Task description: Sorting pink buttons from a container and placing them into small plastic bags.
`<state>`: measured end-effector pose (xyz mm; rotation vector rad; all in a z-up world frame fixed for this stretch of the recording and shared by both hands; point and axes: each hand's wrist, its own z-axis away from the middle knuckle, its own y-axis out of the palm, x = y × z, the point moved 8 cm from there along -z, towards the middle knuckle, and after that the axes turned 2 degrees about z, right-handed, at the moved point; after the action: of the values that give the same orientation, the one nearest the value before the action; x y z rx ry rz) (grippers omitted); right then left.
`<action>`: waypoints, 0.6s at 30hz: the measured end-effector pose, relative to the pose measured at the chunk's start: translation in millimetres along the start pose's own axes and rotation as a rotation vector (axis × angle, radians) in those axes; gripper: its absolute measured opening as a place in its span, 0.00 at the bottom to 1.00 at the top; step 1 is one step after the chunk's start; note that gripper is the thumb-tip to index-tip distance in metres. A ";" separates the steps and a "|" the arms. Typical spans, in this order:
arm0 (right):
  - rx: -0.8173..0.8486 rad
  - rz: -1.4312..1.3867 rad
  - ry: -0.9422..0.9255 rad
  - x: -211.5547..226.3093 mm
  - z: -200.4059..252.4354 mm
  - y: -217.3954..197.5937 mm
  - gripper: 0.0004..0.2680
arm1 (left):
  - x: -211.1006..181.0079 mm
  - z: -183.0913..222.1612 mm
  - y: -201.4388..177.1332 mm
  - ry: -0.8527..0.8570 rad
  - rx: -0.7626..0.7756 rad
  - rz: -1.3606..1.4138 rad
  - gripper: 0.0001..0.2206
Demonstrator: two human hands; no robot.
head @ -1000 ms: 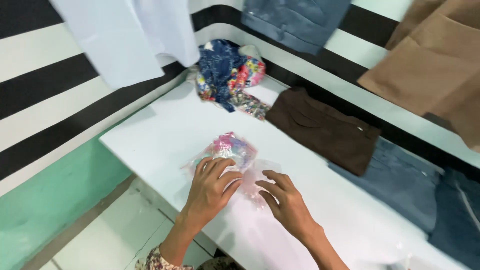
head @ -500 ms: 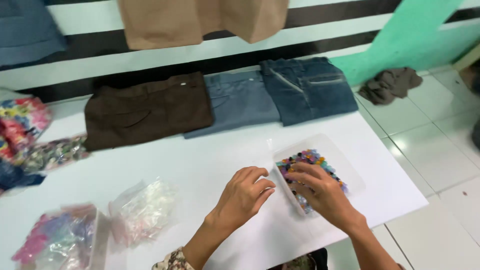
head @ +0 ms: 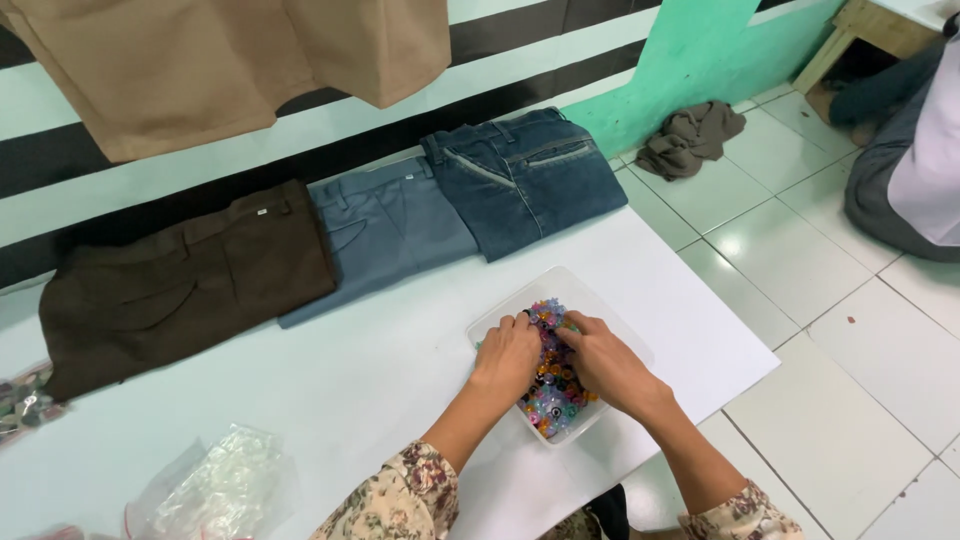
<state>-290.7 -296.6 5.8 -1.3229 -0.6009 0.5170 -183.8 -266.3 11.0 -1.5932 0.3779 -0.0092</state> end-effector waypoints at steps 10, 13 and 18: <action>0.151 -0.011 -0.018 20.1 8.0 -46.2 0.12 | 9.6 -3.2 14.6 -0.039 0.084 0.002 0.03; 0.001 -0.015 -0.048 12.8 -11.4 -44.9 0.10 | 4.4 -16.7 1.1 -0.025 -0.009 -0.030 0.04; -0.107 0.067 -0.083 6.1 -35.8 -13.4 0.07 | 3.2 -33.7 9.1 -0.031 -0.090 -0.106 0.04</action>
<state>-262.0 -321.0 14.8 -1.4317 -0.6623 0.6036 -190.9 -299.8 3.7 -1.6987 0.2720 -0.0493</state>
